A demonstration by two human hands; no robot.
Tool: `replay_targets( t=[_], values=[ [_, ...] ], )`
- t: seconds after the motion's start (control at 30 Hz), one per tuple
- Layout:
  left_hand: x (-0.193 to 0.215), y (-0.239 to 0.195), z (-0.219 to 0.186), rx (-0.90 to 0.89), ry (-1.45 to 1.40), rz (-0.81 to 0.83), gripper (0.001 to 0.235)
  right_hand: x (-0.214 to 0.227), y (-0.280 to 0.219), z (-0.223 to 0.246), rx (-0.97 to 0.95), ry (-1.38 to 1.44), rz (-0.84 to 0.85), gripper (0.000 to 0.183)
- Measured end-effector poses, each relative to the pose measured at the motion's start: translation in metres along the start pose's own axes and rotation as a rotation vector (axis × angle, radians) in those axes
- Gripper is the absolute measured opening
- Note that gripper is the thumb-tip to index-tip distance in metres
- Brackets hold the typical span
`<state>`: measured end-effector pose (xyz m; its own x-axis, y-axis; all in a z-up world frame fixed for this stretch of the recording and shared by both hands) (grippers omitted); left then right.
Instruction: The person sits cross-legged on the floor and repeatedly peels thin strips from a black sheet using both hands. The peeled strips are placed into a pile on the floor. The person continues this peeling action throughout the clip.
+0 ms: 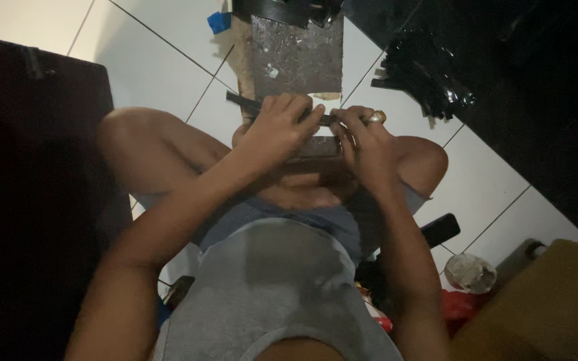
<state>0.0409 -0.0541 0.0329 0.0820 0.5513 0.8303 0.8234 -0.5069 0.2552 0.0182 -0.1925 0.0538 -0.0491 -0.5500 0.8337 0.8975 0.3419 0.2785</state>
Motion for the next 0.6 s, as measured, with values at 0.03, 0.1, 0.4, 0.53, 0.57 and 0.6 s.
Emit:
replay_targets(
  t=[0.03, 0.1, 0.4, 0.53, 0.57, 0.6],
  values=[
    [-0.001, 0.001, -0.001, -0.011, 0.036, -0.009, 0.042, 0.001, 0.002, 0.000, -0.019, 0.007, 0.009, 0.023],
    [-0.001, 0.005, -0.001, -0.032, 0.038, -0.025, 0.040, 0.000, 0.005, -0.003, -0.040, 0.005, 0.026, 0.023],
    [-0.002, 0.015, 0.007, -0.028, -0.221, 0.087, 0.022, 0.000, 0.001, -0.012, 0.116, -0.060, 0.030, 0.024],
    [0.002, 0.009, 0.002, -0.070, -0.139, 0.051, 0.032, 0.003, 0.001, -0.008, 0.214, -0.132, 0.019, 0.021],
    [0.003, 0.009, 0.002, -0.070, -0.118, 0.040, 0.034, 0.004, 0.000, -0.006, 0.235, -0.152, 0.016, 0.020],
    [0.004, 0.008, 0.000, -0.090, -0.132, 0.043, 0.034, 0.004, 0.000, -0.005, 0.251, -0.187, 0.038, 0.025]
  ],
)
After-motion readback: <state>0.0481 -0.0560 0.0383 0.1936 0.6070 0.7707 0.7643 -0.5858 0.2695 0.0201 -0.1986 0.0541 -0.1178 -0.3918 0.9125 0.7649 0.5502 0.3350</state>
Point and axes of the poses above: each hand's wrist, its own y-axis towards the middle knuckle, its own x-axis out of the back of the hand, z = x × y, the point moved 9 cm from there along y, towards the middle knuckle, and after that the axes turned 14 degrees about x, right-handed, at the moved point
